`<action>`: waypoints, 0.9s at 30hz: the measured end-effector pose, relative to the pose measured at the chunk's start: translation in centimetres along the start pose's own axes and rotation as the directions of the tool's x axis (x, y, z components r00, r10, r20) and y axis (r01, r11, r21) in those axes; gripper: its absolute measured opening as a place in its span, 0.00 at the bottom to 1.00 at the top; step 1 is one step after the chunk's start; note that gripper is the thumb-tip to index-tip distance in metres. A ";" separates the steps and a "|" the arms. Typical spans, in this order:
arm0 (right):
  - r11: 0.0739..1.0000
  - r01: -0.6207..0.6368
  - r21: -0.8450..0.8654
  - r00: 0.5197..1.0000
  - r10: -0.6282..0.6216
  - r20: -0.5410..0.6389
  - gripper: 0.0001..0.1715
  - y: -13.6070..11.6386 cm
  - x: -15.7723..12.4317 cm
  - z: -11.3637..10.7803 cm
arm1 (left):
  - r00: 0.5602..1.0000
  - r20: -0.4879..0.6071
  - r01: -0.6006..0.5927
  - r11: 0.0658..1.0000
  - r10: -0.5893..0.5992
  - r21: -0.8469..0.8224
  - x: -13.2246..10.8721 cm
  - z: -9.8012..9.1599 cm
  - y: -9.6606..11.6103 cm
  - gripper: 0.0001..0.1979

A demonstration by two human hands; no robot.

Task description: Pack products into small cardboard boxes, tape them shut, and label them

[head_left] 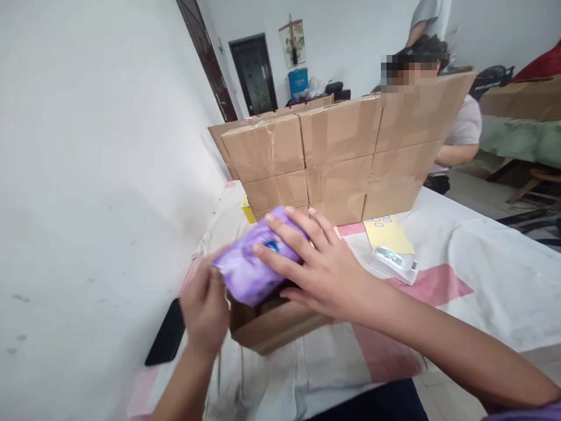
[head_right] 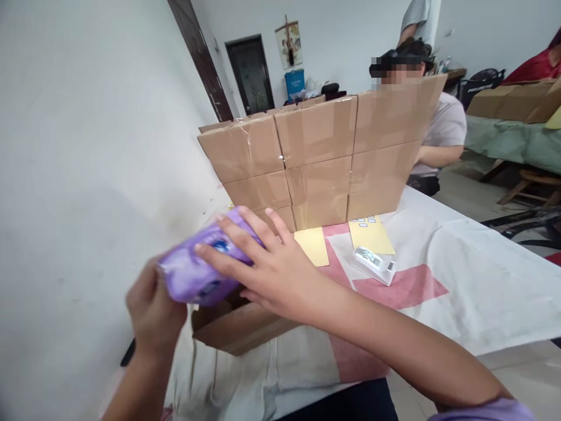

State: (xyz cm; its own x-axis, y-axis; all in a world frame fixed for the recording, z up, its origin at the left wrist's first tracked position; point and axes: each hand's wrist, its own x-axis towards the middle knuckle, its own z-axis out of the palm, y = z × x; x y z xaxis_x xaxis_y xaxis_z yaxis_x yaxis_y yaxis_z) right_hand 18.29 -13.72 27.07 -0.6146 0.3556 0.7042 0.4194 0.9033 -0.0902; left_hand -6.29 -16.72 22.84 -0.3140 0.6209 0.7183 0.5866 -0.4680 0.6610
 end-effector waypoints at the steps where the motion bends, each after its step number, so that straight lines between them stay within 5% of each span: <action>1: 1.000 0.001 -0.019 0.999 -0.001 0.036 0.40 -0.1 -0.2 0.1 | 0.987 0.119 -0.110 0.994 0.108 0.009 -1.0 0.3 0.5 0.12; 2: 0.999 0.002 -0.035 0.997 0.001 0.078 0.41 -0.2 -0.5 0.2 | 0.942 0.244 -0.233 0.972 0.230 -0.018 -1.8 0.5 0.8 0.15; 5: 0.999 0.011 -0.050 0.978 0.000 0.209 0.37 -0.4 -1.5 -0.2 | 0.701 0.494 -0.475 0.853 0.515 -0.215 -2.4 0.3 1.1 0.21; 7: 0.998 0.022 -0.067 0.968 -0.005 0.251 0.28 -0.2 -1.9 -0.5 | 0.644 0.552 -0.506 0.836 0.530 -0.212 -2.5 -0.2 1.1 0.23; 12: 0.994 -0.087 -0.061 0.973 0.097 0.209 0.25 1.1 -1.9 -0.1 | 0.808 0.508 -0.469 0.848 0.299 0.247 -5.2 -1.8 -0.2 0.40; 15: 0.975 -0.223 -0.010 0.964 0.222 0.149 0.28 1.9 -1.7 0.2 | 0.861 0.433 -0.457 0.778 0.267 0.431 -7.8 -2.0 -1.5 0.34; 22: 0.819 -0.542 0.189 0.840 0.535 0.093 0.35 1.8 -0.5 0.1 | 0.847 0.399 -0.502 0.777 0.352 0.379 -10.9 -1.8 -1.2 0.10; 27: 0.721 -0.468 0.512 0.878 0.446 0.175 0.33 1.4 -0.1 0.0 | 0.841 0.379 -0.498 0.826 0.386 0.265 -11.6 -1.9 -1.9 0.09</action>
State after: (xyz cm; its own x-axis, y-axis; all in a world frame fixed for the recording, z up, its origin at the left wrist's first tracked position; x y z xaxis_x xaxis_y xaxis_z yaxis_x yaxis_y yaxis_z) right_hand 18.97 -12.50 26.85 -0.4695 0.7568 0.4548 0.2478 0.6074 -0.7548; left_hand -5.14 -24.24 13.63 0.2454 0.5803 0.7765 0.8384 -0.5292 0.1306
